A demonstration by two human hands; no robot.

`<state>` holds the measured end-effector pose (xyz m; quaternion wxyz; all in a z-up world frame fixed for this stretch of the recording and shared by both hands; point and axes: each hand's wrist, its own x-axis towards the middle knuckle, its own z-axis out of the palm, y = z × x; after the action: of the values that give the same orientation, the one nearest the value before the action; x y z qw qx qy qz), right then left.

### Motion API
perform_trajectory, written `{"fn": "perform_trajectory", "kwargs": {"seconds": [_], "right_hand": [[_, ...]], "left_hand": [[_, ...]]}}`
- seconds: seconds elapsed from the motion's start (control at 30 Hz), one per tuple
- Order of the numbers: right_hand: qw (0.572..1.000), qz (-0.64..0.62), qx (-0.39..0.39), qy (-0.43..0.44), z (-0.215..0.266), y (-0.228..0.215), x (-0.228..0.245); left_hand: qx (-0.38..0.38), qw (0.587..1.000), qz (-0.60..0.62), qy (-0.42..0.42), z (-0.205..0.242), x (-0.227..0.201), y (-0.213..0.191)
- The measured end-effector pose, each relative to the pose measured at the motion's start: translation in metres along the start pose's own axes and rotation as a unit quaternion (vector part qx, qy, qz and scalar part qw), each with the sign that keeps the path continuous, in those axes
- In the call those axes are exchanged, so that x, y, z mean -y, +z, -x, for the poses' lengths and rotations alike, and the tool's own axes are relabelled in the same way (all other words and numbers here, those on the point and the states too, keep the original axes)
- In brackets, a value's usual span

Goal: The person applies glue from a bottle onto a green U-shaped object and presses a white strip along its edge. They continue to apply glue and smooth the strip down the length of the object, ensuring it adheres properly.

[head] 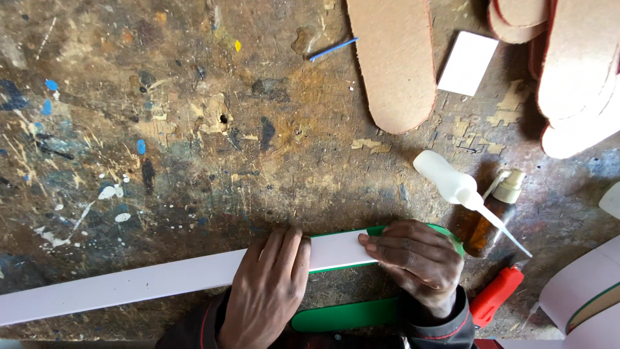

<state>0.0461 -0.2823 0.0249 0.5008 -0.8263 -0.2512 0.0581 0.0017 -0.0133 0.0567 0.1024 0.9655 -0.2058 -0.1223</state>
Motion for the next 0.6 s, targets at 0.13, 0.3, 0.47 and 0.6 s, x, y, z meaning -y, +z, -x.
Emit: {"fn": "perform_trajectory", "kwargs": {"seconds": [0.13,0.3,0.47,0.6], "right_hand": [[1.0,0.005,-0.006,0.005,-0.0006,0.0009,0.0015],[1.0,-0.011,-0.004,0.011,0.0031,0.0023,0.0022],[1.0,-0.018,-0.011,0.007,0.0043,0.004,0.0006],[1.0,-0.015,-0.011,0.01,0.0073,0.0044,-0.0007]], "left_hand": [[0.002,1.0,0.01,-0.001,-0.0002,0.0,0.0008],[0.022,1.0,-0.005,0.004,-0.0012,0.0002,-0.0008],[0.022,1.0,0.001,-0.003,-0.0008,-0.0009,-0.0001],[0.024,1.0,0.004,-0.004,-0.004,-0.0008,-0.004]]}}
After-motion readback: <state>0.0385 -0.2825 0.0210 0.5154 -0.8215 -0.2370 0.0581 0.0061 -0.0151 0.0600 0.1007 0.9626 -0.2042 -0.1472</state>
